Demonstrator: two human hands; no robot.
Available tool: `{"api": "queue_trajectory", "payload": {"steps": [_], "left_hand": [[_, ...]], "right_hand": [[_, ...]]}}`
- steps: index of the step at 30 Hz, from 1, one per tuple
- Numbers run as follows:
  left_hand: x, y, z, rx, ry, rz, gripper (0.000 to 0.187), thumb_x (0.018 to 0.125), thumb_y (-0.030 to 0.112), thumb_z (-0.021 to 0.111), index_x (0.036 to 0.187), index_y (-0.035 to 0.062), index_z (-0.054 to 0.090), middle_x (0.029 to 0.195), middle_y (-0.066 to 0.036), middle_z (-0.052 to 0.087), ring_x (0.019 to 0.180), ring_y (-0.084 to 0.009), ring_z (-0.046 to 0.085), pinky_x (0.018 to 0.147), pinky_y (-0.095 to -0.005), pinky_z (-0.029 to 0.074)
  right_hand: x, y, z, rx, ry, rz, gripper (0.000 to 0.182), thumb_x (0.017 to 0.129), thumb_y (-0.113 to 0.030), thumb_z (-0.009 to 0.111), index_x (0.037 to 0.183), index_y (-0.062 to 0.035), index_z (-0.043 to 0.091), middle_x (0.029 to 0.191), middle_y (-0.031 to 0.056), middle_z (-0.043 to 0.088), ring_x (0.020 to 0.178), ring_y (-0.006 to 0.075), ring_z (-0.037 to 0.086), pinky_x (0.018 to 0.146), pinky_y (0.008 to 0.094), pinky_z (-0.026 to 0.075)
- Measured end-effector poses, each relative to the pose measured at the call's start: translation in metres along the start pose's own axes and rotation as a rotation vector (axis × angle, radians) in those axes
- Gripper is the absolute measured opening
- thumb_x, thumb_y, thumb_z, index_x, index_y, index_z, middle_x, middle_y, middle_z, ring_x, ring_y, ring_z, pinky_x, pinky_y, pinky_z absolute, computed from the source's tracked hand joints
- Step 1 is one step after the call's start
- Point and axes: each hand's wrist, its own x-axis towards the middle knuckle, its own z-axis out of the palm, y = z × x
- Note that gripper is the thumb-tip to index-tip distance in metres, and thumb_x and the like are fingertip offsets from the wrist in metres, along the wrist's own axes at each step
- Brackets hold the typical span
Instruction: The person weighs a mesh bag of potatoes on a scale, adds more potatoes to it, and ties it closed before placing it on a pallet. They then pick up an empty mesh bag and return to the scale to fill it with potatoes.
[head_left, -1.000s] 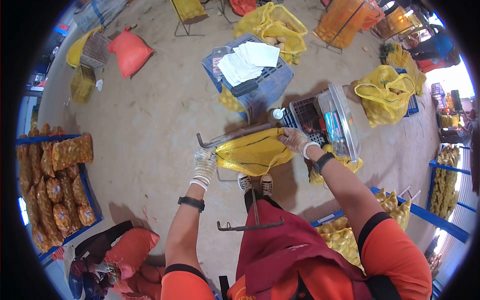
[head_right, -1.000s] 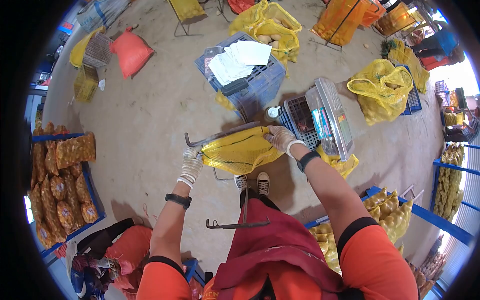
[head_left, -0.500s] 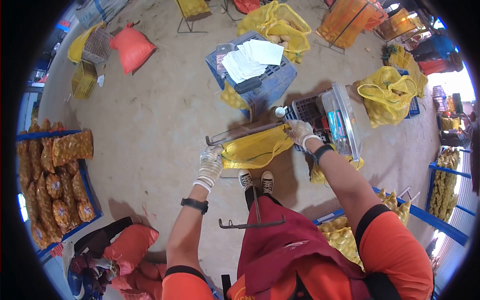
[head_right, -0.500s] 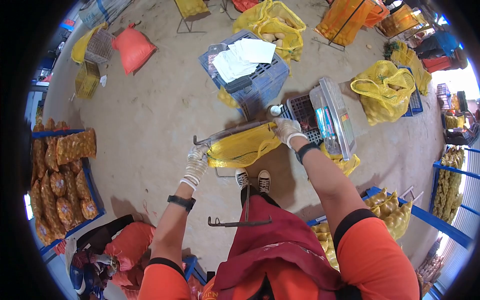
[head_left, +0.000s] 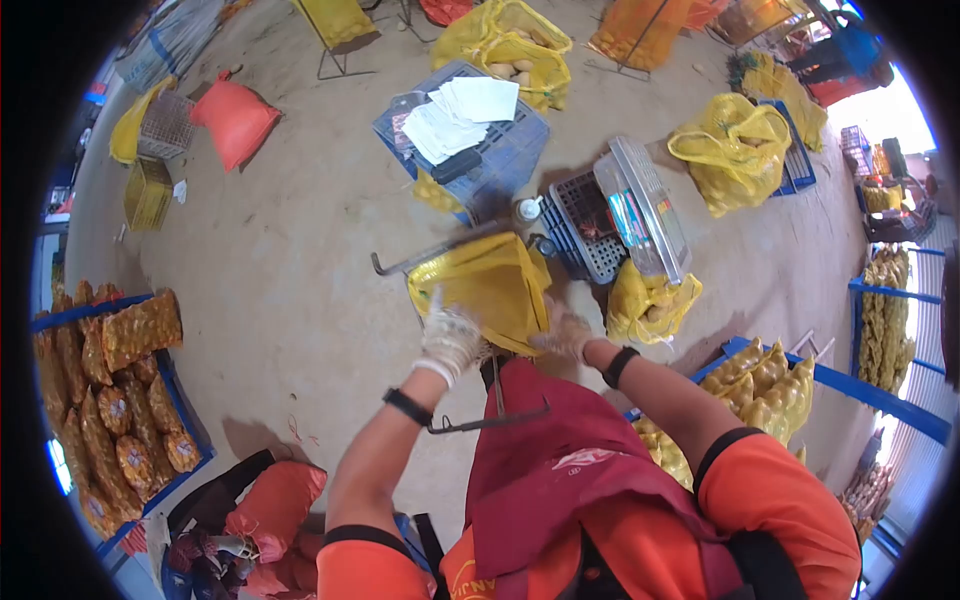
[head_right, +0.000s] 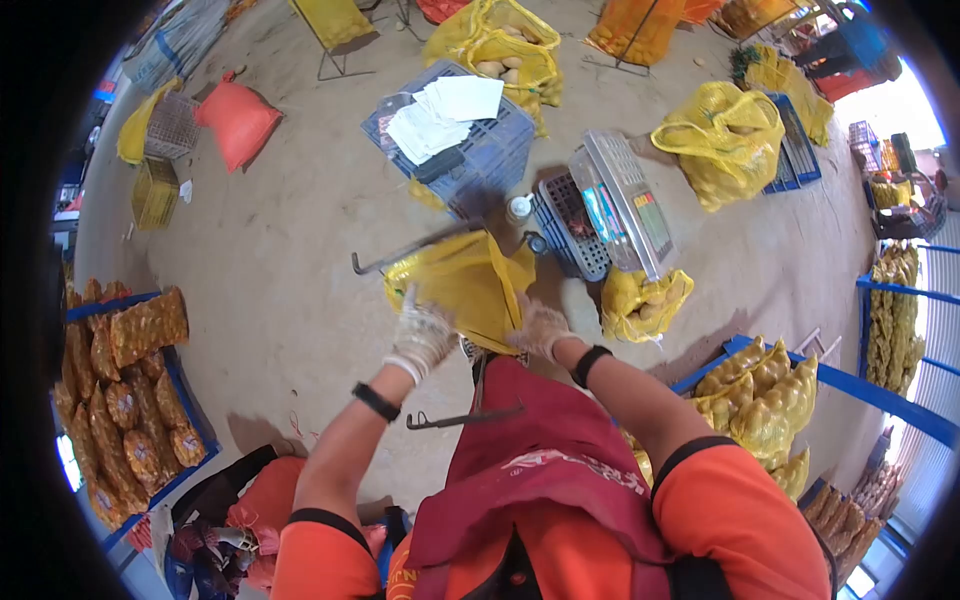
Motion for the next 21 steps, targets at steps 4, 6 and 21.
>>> {"api": "queue_trajectory", "payload": {"steps": [4,6,21], "left_hand": [[-0.037,-0.019,0.015,-0.028,0.058,0.080,0.022,0.078,0.022,0.048,0.070,0.0154,0.067,0.062,-0.006,0.063,0.074,-0.0214,0.063,0.101,-0.0444,0.026],[-0.051,-0.012,0.022,-0.013,-0.024,0.115,0.021,0.078,0.022,0.048,0.071,0.0148,0.067,0.063,-0.006,0.063,0.075,-0.0208,0.063,0.100,-0.0436,0.027],[-0.115,-0.041,-0.011,-0.235,0.180,-0.006,0.023,0.075,0.021,0.057,0.096,0.0122,0.060,0.103,-0.009,0.058,0.109,-0.0241,0.049,0.101,-0.0542,0.021]], "right_hand": [[-0.007,-0.035,-0.039,-0.246,0.474,-0.230,0.069,0.073,-0.041,0.061,0.129,-0.0093,0.035,0.124,0.0187,0.045,0.119,0.0325,0.039,0.098,0.0424,0.031],[-0.003,-0.048,-0.038,-0.256,0.630,-0.476,0.070,0.075,-0.045,0.058,0.130,-0.0084,0.036,0.124,0.0192,0.044,0.118,0.0319,0.038,0.100,0.0432,0.028],[-0.021,-0.007,-0.014,-0.861,0.463,-0.952,0.022,0.075,-0.028,0.058,0.088,-0.0111,0.056,0.091,0.0060,0.060,0.103,0.0227,0.051,0.100,0.0461,0.026]]}}
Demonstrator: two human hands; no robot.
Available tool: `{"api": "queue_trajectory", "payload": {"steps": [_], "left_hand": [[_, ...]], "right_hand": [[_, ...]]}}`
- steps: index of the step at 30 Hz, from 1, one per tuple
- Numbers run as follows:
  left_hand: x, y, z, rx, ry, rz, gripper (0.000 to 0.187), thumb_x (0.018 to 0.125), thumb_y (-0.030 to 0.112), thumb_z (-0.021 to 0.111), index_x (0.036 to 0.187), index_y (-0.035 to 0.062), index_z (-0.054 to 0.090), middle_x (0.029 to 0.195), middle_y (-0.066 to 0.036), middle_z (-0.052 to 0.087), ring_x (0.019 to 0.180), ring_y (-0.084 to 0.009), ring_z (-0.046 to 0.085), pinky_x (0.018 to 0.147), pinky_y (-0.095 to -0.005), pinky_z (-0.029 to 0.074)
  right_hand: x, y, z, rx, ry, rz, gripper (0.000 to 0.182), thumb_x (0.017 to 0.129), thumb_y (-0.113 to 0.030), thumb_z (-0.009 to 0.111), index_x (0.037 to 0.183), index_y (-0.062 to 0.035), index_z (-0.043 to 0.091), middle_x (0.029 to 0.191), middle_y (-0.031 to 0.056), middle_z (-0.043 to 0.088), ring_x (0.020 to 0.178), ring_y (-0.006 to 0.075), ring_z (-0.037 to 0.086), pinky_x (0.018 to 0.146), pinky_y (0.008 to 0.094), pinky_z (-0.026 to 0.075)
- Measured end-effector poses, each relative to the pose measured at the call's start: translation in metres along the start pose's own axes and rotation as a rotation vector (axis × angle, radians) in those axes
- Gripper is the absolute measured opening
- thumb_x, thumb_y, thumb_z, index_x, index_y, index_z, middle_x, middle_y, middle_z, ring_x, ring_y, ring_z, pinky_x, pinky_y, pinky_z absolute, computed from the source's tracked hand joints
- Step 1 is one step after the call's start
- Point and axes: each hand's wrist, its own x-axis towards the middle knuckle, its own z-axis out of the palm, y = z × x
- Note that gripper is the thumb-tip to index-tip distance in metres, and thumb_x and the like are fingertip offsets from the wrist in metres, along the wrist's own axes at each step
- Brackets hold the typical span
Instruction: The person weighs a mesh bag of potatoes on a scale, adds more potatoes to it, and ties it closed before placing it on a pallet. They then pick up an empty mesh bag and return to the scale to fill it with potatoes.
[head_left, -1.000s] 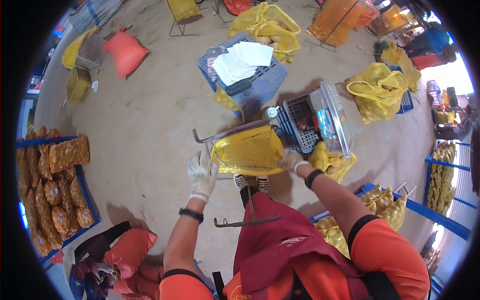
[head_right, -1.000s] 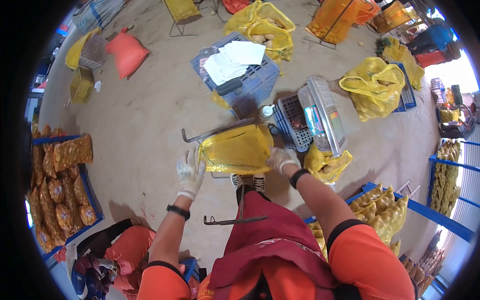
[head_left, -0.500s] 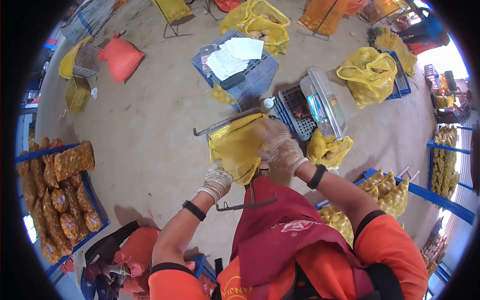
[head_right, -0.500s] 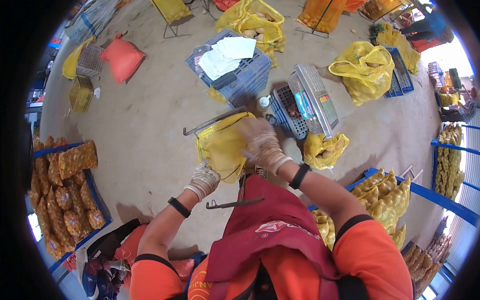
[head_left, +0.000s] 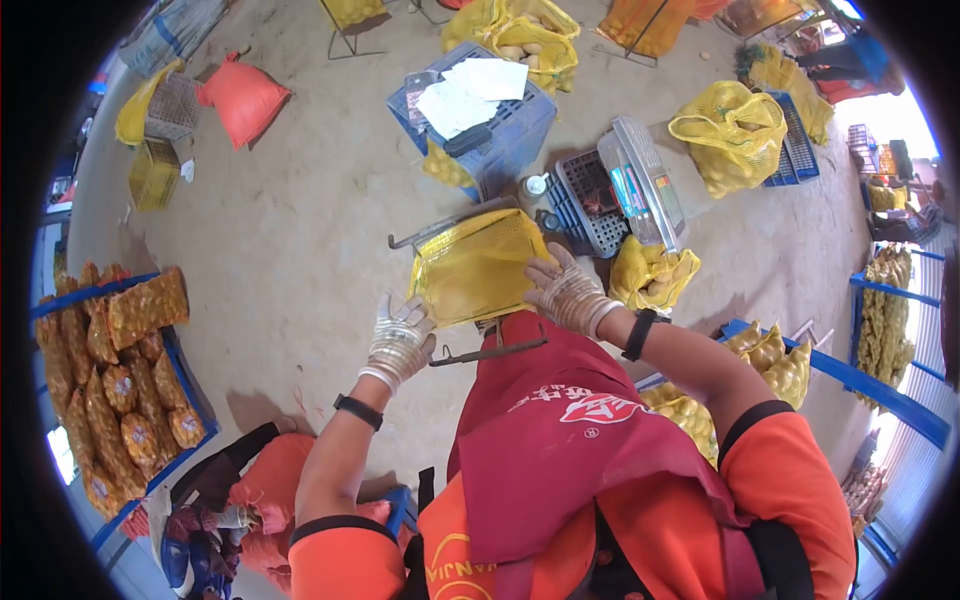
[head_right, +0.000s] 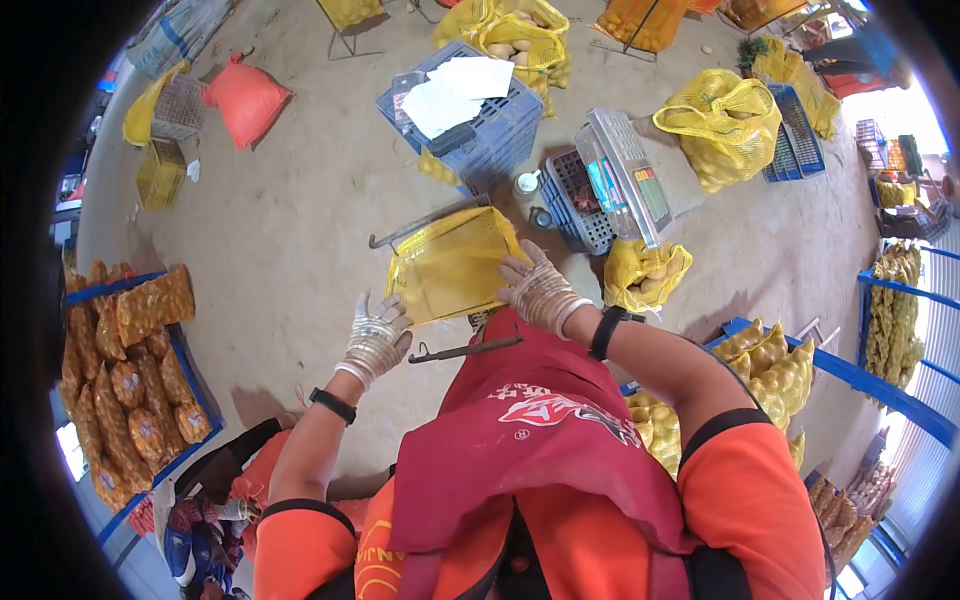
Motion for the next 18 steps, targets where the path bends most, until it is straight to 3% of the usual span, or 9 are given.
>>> {"api": "queue_trajectory", "payload": {"steps": [2,5,7,14,15,18], "left_hand": [[-0.004,-0.008,-0.008,0.017,-0.003,0.000,0.022,0.074,0.021,0.058,0.094,0.0125,0.060,0.102,-0.009,0.058,0.108,-0.0235,0.050,0.101,-0.0544,0.021],[-0.001,-0.007,-0.016,-0.006,-0.015,-0.011,0.017,0.073,0.022,0.058,0.089,0.0132,0.061,0.098,-0.008,0.058,0.108,-0.0218,0.050,0.099,-0.0556,0.023],[-0.002,-0.006,-0.015,-0.047,-0.029,-0.004,0.015,0.073,0.022,0.058,0.086,0.0137,0.061,0.095,-0.007,0.058,0.108,-0.0207,0.050,0.098,-0.0566,0.024],[-0.022,-0.008,0.030,-0.079,0.061,-0.031,0.025,0.072,0.016,0.059,0.096,0.0128,0.055,0.100,-0.005,0.056,0.108,-0.0223,0.049,0.098,-0.0535,0.025],[-0.021,-0.009,0.034,-0.076,0.063,-0.041,0.027,0.072,0.016,0.058,0.099,0.0122,0.055,0.103,-0.005,0.055,0.111,-0.0224,0.047,0.098,-0.0531,0.025],[-0.017,-0.015,0.044,-0.086,0.016,-0.073,0.037,0.071,0.017,0.058,0.107,0.0101,0.053,0.111,-0.006,0.053,0.117,-0.0229,0.042,0.100,-0.0519,0.024]], "right_hand": [[-0.001,0.002,-0.005,-0.021,0.124,0.033,0.022,0.074,-0.027,0.057,0.089,-0.0117,0.056,0.092,0.0047,0.059,0.104,0.0213,0.050,0.100,0.0483,0.024],[0.004,0.013,-0.033,-0.026,-0.056,0.131,0.017,0.076,-0.024,0.053,0.088,-0.0132,0.056,0.092,0.0048,0.058,0.104,0.0204,0.050,0.101,0.0492,0.023],[0.010,0.016,-0.055,0.028,-0.329,0.158,0.012,0.080,-0.021,0.047,0.087,-0.0146,0.056,0.094,0.0041,0.057,0.104,0.0191,0.050,0.101,0.0494,0.022],[-0.018,-0.011,0.008,0.140,0.032,0.183,0.021,0.082,-0.015,0.042,0.098,-0.0143,0.056,0.107,0.0029,0.056,0.113,0.0176,0.047,0.102,0.0506,0.020],[-0.020,-0.011,0.013,0.137,-0.092,0.199,0.027,0.083,-0.017,0.041,0.104,-0.0134,0.055,0.115,0.0030,0.054,0.119,0.0183,0.043,0.104,0.0505,0.018],[-0.021,-0.011,0.031,0.059,-0.166,0.211,0.031,0.084,-0.017,0.038,0.110,-0.0135,0.054,0.123,0.0036,0.050,0.123,0.0184,0.039,0.104,0.0505,0.016]]}}
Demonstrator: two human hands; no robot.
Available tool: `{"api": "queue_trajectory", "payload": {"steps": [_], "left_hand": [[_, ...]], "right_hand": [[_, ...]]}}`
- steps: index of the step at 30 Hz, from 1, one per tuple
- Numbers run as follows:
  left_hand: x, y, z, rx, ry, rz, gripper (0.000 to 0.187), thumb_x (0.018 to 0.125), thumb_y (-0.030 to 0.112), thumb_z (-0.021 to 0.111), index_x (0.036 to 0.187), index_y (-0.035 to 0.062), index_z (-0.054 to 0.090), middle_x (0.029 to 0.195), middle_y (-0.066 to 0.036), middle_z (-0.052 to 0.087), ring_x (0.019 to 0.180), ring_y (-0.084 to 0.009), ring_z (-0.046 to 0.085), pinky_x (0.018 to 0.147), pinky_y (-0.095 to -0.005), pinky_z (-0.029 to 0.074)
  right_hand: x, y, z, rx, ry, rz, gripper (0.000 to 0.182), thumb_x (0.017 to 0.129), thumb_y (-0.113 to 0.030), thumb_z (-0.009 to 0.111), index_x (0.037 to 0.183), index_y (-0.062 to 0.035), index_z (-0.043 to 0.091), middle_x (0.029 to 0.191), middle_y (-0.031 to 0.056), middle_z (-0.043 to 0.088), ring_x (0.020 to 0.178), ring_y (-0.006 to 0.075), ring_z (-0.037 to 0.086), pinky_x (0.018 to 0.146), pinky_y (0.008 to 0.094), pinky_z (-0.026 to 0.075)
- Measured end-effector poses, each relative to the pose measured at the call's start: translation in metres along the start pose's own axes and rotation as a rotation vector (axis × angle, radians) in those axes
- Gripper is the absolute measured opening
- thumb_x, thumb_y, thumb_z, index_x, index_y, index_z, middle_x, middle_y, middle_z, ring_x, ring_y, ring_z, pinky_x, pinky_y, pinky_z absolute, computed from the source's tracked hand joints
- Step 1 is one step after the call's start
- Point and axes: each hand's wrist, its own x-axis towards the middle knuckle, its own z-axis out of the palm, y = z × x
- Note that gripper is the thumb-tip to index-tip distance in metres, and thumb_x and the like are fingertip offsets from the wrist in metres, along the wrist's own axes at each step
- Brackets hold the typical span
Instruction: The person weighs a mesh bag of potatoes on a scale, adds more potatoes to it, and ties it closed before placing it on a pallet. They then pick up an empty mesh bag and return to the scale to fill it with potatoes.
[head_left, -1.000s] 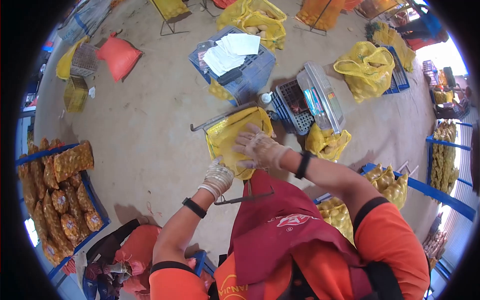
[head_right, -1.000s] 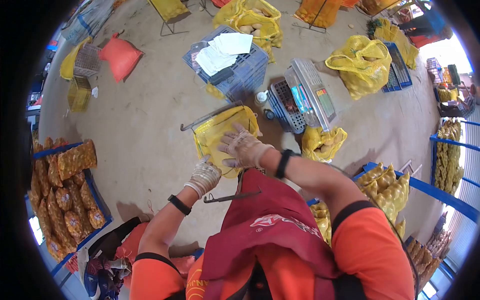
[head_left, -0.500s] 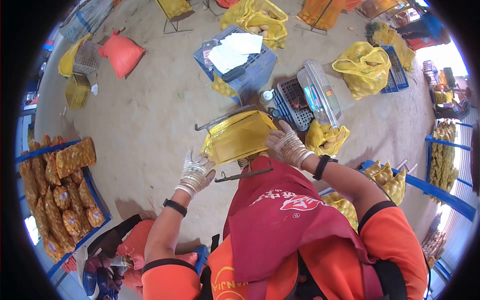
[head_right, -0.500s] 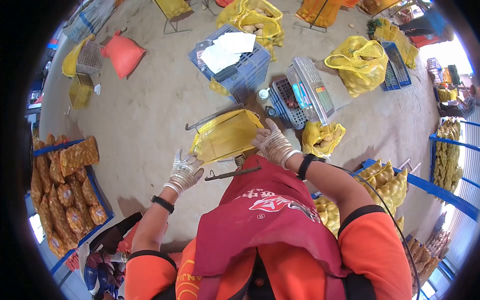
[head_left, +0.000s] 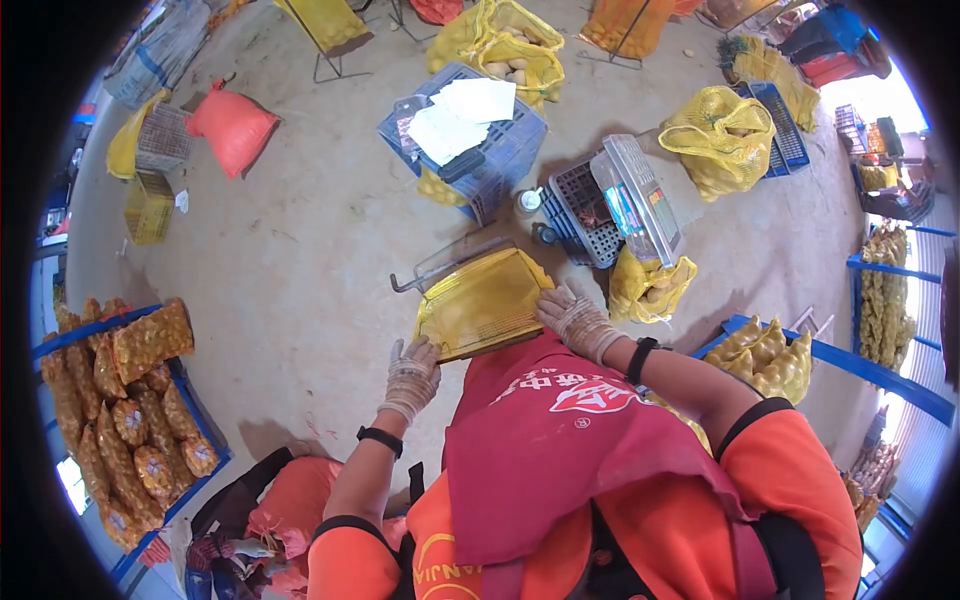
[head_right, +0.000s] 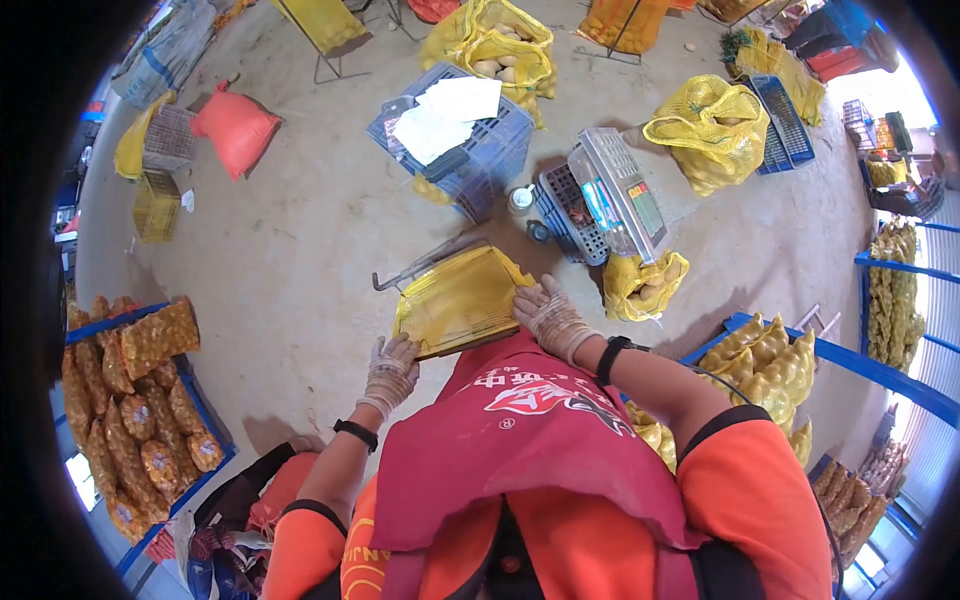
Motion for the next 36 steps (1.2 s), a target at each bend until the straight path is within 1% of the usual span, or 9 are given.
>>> {"api": "queue_trajectory", "payload": {"steps": [11,15,22,24,25,27,28,30,36], "left_hand": [[0.023,0.014,-0.009,-0.056,-0.207,-0.027,0.083,0.067,0.037,0.067,0.133,0.0038,0.029,0.135,-0.015,0.030,0.130,-0.0294,0.023,0.106,-0.0467,0.018],[-0.008,0.031,-0.009,-0.128,-0.001,0.063,0.081,0.067,0.034,0.067,0.131,0.0034,0.030,0.135,-0.019,0.027,0.128,-0.0354,0.023,0.105,-0.0474,0.020],[-0.040,0.083,-0.026,-0.152,0.308,-0.176,0.063,0.074,0.018,0.063,0.128,0.0014,0.035,0.130,-0.026,0.034,0.117,-0.0421,0.036,0.096,-0.0487,0.031],[-0.041,0.095,-0.028,-0.206,0.429,-0.246,0.060,0.075,0.014,0.062,0.127,0.0009,0.035,0.128,-0.027,0.035,0.116,-0.0420,0.039,0.095,-0.0468,0.034],[-0.038,0.101,-0.031,-0.213,0.445,-0.201,0.057,0.076,0.014,0.061,0.126,0.0004,0.037,0.127,-0.028,0.037,0.114,-0.0416,0.041,0.094,-0.0461,0.036],[-0.036,0.106,-0.036,-0.260,0.396,-0.136,0.056,0.077,0.014,0.061,0.126,0.0000,0.037,0.126,-0.028,0.038,0.114,-0.0416,0.042,0.094,-0.0461,0.036],[-0.035,0.111,-0.036,-0.301,0.354,-0.107,0.056,0.077,0.014,0.061,0.125,-0.0004,0.038,0.126,-0.028,0.038,0.113,-0.0417,0.042,0.093,-0.0462,0.036],[-0.030,0.112,-0.030,-0.315,0.390,-0.048,0.049,0.078,0.013,0.059,0.122,-0.0007,0.042,0.122,-0.027,0.042,0.109,-0.0407,0.046,0.091,-0.0442,0.039],[-0.035,0.174,-0.068,-0.456,0.353,-0.033,0.023,0.082,0.006,0.051,0.103,-0.0023,0.054,0.097,-0.018,0.057,0.088,-0.0357,0.055,0.078,-0.0413,0.044]], "right_hand": [[-0.001,0.005,-0.021,0.059,0.017,-0.005,0.045,0.082,-0.018,0.044,0.126,-0.0124,0.041,0.135,0.0115,0.036,0.126,0.0254,0.033,0.104,0.0481,0.017],[-0.063,0.008,-0.025,0.155,0.100,0.227,0.052,0.070,-0.018,0.058,0.119,-0.0106,0.042,0.129,0.0217,0.036,0.118,0.0368,0.039,0.098,0.0451,0.029],[-0.246,0.034,0.097,0.364,-0.534,0.635,0.028,0.077,-0.022,0.051,0.099,-0.0071,0.059,0.098,0.0185,0.058,0.096,0.0312,0.056,0.083,0.0391,0.044],[-0.257,0.021,0.038,0.470,-0.628,0.716,0.027,0.079,-0.020,0.048,0.100,-0.0054,0.059,0.098,0.0187,0.059,0.096,0.0312,0.056,0.082,0.0385,0.045],[-0.267,0.013,0.042,0.476,-0.617,0.745,0.027,0.079,-0.020,0.048,0.100,-0.0054,0.059,0.098,0.0187,0.059,0.096,0.0312,0.056,0.082,0.0385,0.045],[-0.285,0.001,0.059,0.943,-0.191,1.288,0.025,0.080,-0.017,0.047,0.098,-0.0050,0.059,0.093,0.0179,0.059,0.091,0.0318,0.057,0.078,0.0367,0.047],[-0.289,0.006,0.069,0.932,-0.187,1.303,0.025,0.080,-0.017,0.047,0.098,-0.0050,0.059,0.093,0.0179,0.059,0.091,0.0318,0.057,0.078,0.0367,0.047],[-0.303,0.012,0.089,0.477,-0.241,0.700,0.026,0.082,-0.017,0.045,0.099,-0.0048,0.059,0.093,0.0175,0.060,0.090,0.0306,0.058,0.077,0.0354,0.047],[-0.245,0.024,0.025,0.920,-0.094,1.105,0.027,0.084,-0.022,0.044,0.099,-0.0052,0.058,0.093,0.0166,0.060,0.089,0.0303,0.058,0.077,0.0352,0.045]]}}
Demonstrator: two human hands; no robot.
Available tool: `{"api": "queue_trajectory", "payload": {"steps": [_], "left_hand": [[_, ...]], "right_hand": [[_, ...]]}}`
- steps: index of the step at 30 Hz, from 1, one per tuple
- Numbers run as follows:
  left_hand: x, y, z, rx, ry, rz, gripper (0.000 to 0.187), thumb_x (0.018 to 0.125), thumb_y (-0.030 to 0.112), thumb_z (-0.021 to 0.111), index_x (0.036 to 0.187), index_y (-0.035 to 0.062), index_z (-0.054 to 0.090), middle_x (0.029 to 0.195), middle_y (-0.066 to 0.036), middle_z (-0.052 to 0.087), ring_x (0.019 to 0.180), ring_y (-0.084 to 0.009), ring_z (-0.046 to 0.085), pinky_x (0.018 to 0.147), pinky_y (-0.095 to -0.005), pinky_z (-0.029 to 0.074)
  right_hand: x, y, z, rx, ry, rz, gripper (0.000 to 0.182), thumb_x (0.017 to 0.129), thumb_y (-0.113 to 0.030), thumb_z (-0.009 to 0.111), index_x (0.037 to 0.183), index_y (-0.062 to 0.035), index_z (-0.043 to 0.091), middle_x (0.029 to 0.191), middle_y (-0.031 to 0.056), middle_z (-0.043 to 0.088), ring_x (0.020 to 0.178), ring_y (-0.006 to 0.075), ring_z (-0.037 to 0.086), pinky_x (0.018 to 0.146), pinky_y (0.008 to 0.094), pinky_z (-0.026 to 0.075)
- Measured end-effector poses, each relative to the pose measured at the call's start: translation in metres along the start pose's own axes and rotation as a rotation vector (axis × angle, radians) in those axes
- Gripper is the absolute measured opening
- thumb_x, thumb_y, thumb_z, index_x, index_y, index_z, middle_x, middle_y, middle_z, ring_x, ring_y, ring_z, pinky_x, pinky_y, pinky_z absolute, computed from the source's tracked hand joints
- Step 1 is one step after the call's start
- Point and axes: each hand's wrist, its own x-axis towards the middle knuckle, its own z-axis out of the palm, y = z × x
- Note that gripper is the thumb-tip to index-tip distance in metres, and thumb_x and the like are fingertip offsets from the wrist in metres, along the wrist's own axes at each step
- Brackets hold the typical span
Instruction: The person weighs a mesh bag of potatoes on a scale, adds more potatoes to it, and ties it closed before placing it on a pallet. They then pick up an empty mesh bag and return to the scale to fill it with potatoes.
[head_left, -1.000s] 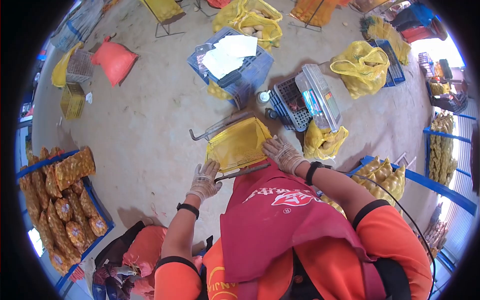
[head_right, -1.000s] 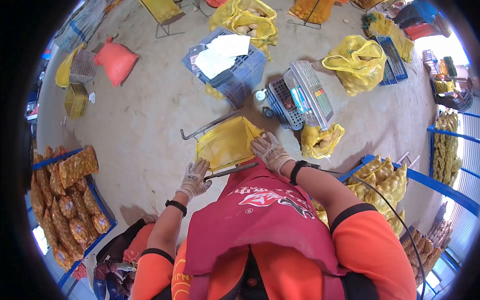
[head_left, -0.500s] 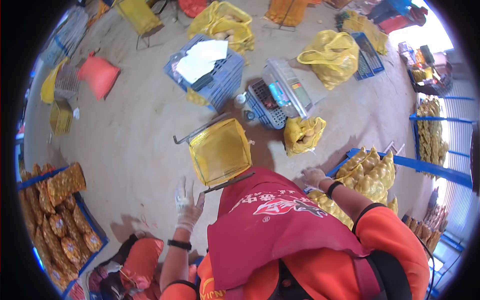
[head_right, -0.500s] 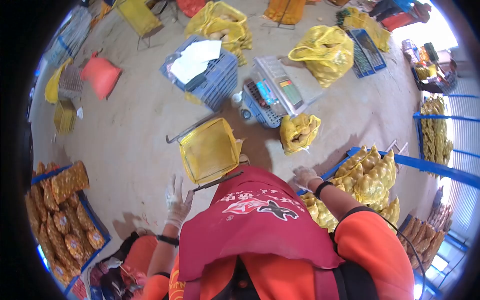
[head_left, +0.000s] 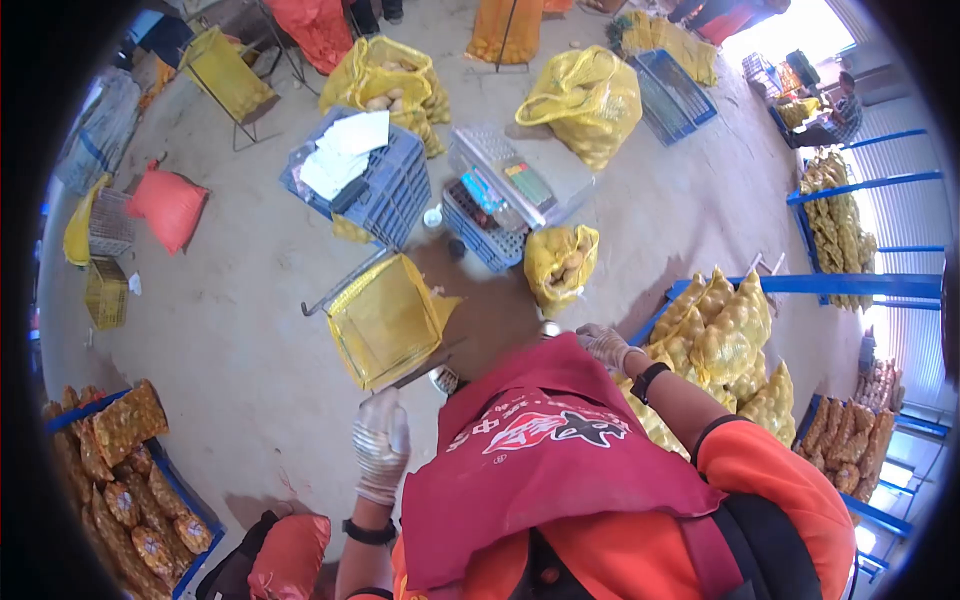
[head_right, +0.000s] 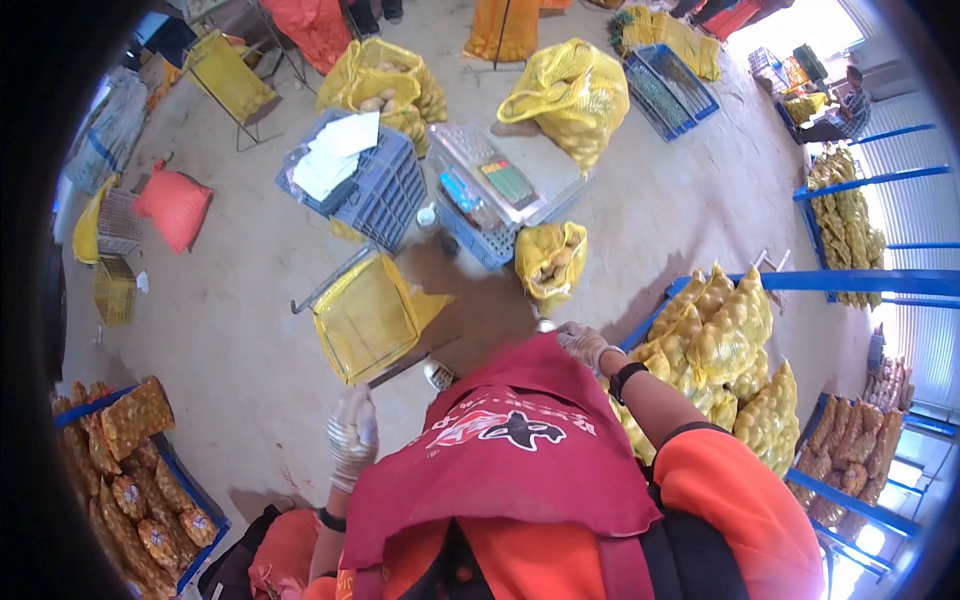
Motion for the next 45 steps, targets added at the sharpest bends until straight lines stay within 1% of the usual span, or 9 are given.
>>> {"api": "queue_trajectory", "payload": {"steps": [4,8,18,20,27,35,39,44,45], "left_hand": [[0.019,0.063,0.047,-0.106,0.022,0.218,0.016,0.082,0.006,0.051,0.096,-0.0001,0.056,0.086,-0.018,0.057,0.078,-0.0323,0.056,0.070,-0.0403,0.045],[0.043,0.096,0.147,-0.237,-0.002,-0.106,0.018,0.082,0.010,0.054,0.097,0.0006,0.056,0.084,-0.017,0.058,0.077,-0.0314,0.057,0.070,-0.0370,0.046],[0.050,0.231,0.294,-0.067,-0.097,-0.186,0.023,0.086,0.017,0.052,0.102,0.0017,0.057,0.090,-0.016,0.060,0.082,-0.0306,0.058,0.074,-0.0355,0.047],[0.022,0.243,0.295,-0.233,-0.025,-0.624,0.023,0.087,0.019,0.053,0.102,0.0024,0.056,0.089,-0.015,0.060,0.083,-0.0288,0.059,0.073,-0.0350,0.048],[-0.003,0.168,0.352,-0.225,-0.070,-0.737,0.022,0.088,0.020,0.050,0.102,0.0024,0.053,0.095,-0.016,0.059,0.084,-0.0303,0.059,0.073,-0.0378,0.048],[0.173,0.056,0.459,-0.347,-0.202,-1.098,0.108,0.061,0.068,0.060,0.133,-0.0038,0.025,0.133,-0.029,0.031,0.121,-0.0382,0.035,0.099,-0.0408,0.033],[0.215,0.060,0.485,-0.275,-0.312,-1.320,0.074,0.074,0.048,0.056,0.129,0.0046,0.034,0.121,-0.024,0.048,0.112,-0.0357,0.048,0.092,-0.0409,0.041],[0.167,0.052,0.511,-0.148,-0.449,-1.252,0.032,0.083,0.025,0.044,0.100,0.0043,0.062,0.104,-0.019,0.060,0.099,-0.0340,0.057,0.082,-0.0411,0.047],[0.156,0.052,0.519,-0.154,-0.459,-1.223,0.032,0.083,0.023,0.043,0.101,0.0044,0.062,0.102,-0.020,0.060,0.098,-0.0341,0.057,0.082,-0.0407,0.047]], "right_hand": [[0.062,0.054,-0.030,0.022,-0.027,-0.146,0.032,0.080,-0.019,0.053,0.109,-0.0066,0.057,0.096,0.0093,0.062,0.088,0.0178,0.057,0.080,0.0283,0.045],[0.112,0.095,-0.093,0.299,-0.139,-0.154,0.032,0.080,-0.018,0.054,0.109,-0.0059,0.056,0.101,0.0079,0.060,0.090,0.0171,0.054,0.082,0.0291,0.043],[0.188,0.035,-0.203,-0.389,-0.168,-0.261,0.067,0.074,-0.039,0.061,0.129,-0.0112,0.036,0.119,0.0199,0.051,0.112,0.0348,0.048,0.092,0.0399,0.040],[0.222,0.025,-0.179,-0.580,-0.154,-0.207,0.079,0.070,-0.047,0.064,0.135,-0.0168,0.028,0.120,0.0192,0.051,0.112,0.0311,0.050,0.092,0.0420,0.040],[0.233,0.116,-0.104,-0.816,-0.547,-0.483,0.032,0.079,-0.030,0.052,0.100,-0.0088,0.064,0.100,0.0143,0.063,0.095,0.0285,0.061,0.080,0.0394,0.047],[0.224,0.140,-0.198,-0.868,-0.514,-0.468,0.022,0.078,-0.022,0.051,0.092,-0.0106,0.063,0.087,0.0101,0.065,0.081,0.0280,0.062,0.073,0.0390,0.048],[0.242,0.166,-0.157,-1.257,-0.689,-0.834,0.021,0.076,-0.017,0.050,0.087,-0.0088,0.065,0.085,0.0149,0.065,0.077,0.0314,0.062,0.070,0.0383,0.049],[0.268,0.164,-0.169,-1.365,-0.629,-0.811,0.018,0.079,-0.012,0.050,0.086,-0.0031,0.064,0.084,0.0166,0.065,0.078,0.0292,0.063,0.070,0.0354,0.050],[0.274,0.150,-0.184,-0.910,-0.504,-0.511,0.023,0.078,-0.017,0.054,0.095,-0.0041,0.061,0.085,0.0156,0.064,0.080,0.0286,0.062,0.073,0.0343,0.049]]}}
